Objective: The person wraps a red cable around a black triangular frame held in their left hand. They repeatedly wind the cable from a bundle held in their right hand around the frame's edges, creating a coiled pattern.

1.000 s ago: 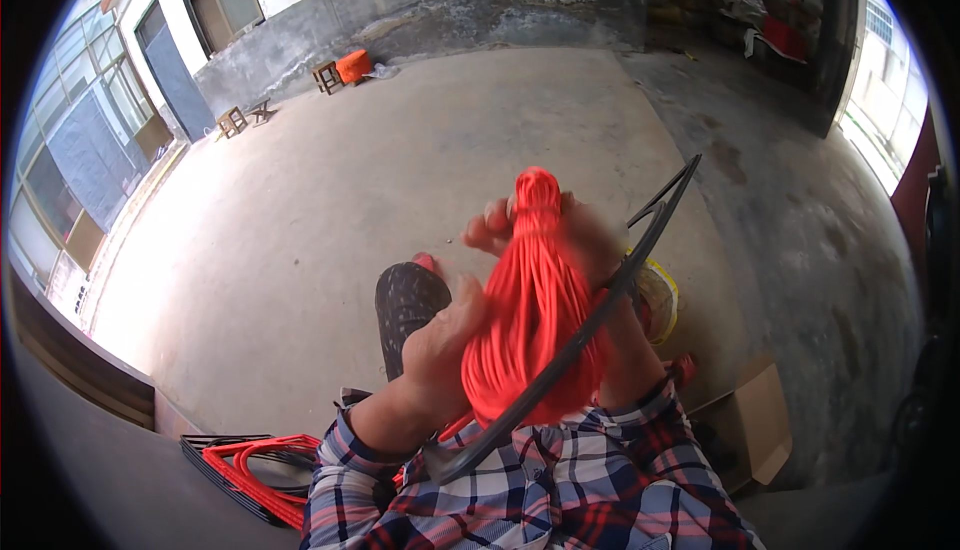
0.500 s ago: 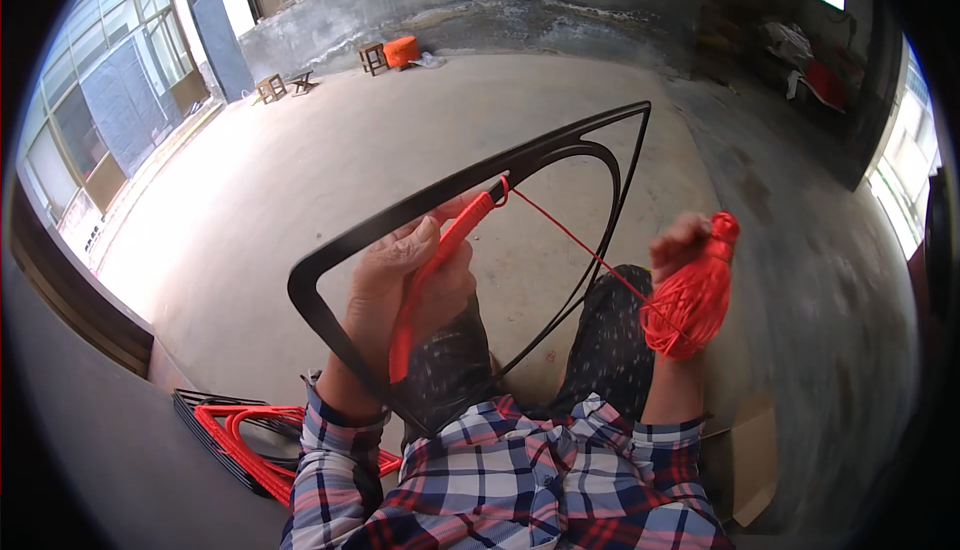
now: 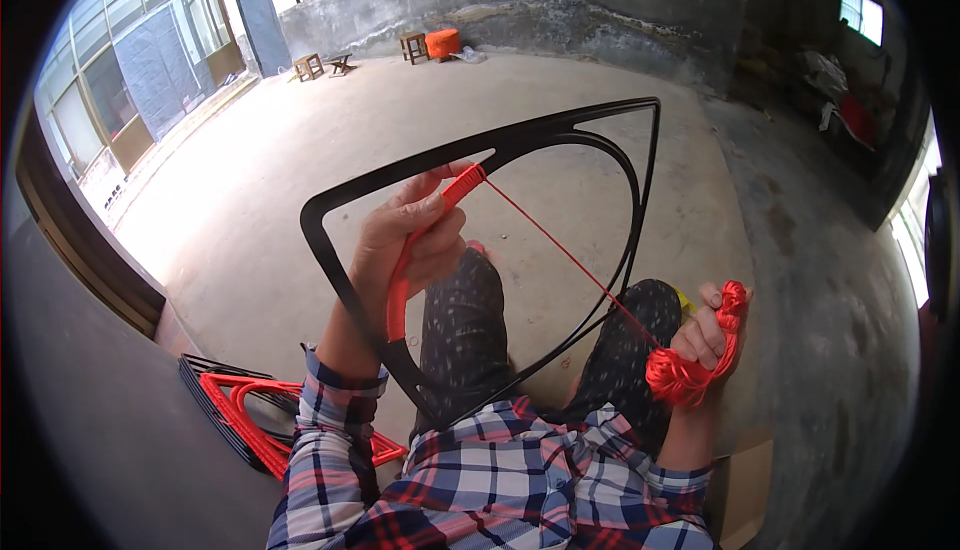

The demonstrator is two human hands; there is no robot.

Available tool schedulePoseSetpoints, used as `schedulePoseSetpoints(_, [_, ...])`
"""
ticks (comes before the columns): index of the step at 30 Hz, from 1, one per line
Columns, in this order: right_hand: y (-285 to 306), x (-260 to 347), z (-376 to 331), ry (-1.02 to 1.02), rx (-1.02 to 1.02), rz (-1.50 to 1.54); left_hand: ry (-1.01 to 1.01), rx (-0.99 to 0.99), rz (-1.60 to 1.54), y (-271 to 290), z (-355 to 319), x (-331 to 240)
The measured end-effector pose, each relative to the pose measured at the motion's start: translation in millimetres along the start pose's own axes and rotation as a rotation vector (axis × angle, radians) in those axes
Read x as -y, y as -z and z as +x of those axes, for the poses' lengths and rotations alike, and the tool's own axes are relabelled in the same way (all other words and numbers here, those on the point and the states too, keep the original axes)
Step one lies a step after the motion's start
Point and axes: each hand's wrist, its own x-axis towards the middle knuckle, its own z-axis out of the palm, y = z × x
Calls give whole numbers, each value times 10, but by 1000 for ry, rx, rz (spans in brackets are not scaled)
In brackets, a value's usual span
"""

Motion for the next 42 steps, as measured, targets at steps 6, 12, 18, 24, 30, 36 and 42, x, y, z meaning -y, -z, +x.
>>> schedulePoseSetpoints(6, [574,92,-122,239,-535,-80,16,-160,-13,-86,-22,140])
schedulePoseSetpoints(12, [-531,-553,581,46,-390,-482,92,-69,78,-530,93,154])
schedulePoseSetpoints(18, [-1235,-545,998,-199,111,-1373,176,-48,-199,-778,204,317])
schedulePoseSetpoints(24, [-1341,-814,1173,345,-239,-1455,52,9,-19,-1042,241,419])
schedulePoseSetpoints(30, [-598,-536,982,147,-276,-697,-78,-101,426,-1081,127,426])
schedulePoseSetpoints(36, [-644,-620,1064,-290,-25,-76,-147,49,211,-1170,146,553])
schedulePoseSetpoints(42, [-690,-565,1253,81,-373,-440,233,99,-346,-1213,111,321])
